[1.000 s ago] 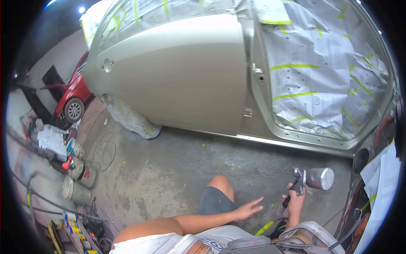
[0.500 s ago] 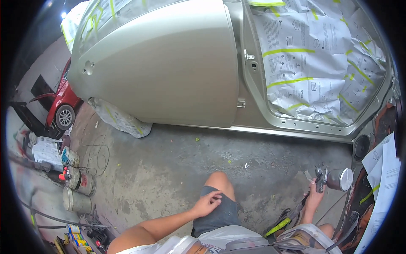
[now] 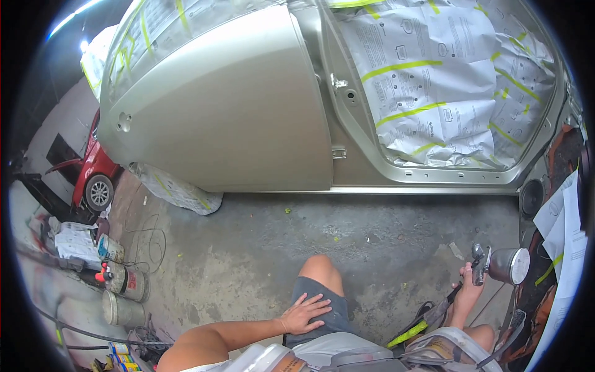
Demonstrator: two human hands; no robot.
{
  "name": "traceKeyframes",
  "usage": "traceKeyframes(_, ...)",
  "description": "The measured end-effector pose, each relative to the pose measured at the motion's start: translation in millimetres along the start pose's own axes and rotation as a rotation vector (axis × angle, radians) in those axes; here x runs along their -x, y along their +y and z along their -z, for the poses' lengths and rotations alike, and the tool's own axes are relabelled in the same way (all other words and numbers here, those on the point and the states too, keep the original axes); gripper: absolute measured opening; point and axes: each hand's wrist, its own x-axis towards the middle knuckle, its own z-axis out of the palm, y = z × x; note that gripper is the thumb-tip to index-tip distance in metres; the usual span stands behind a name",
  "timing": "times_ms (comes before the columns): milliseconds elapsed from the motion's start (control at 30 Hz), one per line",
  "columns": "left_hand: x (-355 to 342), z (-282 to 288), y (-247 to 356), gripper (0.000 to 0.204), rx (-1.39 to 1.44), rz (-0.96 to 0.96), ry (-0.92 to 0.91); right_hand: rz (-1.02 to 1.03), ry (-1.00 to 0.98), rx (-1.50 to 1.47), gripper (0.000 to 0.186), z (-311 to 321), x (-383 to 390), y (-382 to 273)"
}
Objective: The recorder mixes paint with thinner and then uses a spray gun to paint a car door that has been partially masked with paper.
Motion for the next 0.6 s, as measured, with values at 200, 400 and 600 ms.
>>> traceKeyframes(200, -15, 1, -5, 0.056, -0.009, -0.012, -0.017, -0.103, 0.082, -0.010, 0.040, 5, -1, -8)
traceKeyframes(400, -10, 19, -1, 0.055, 0.039, 0.059, 0.056, -0.068, -0.004, -0.085, 0.040, -20, -5, -12)
traceKeyframes(600, -14, 12, 2, 0.056, 0.061, 0.038, 0.049, -0.060, 0.042, -0.071, 0.040, -10, 2, -14)
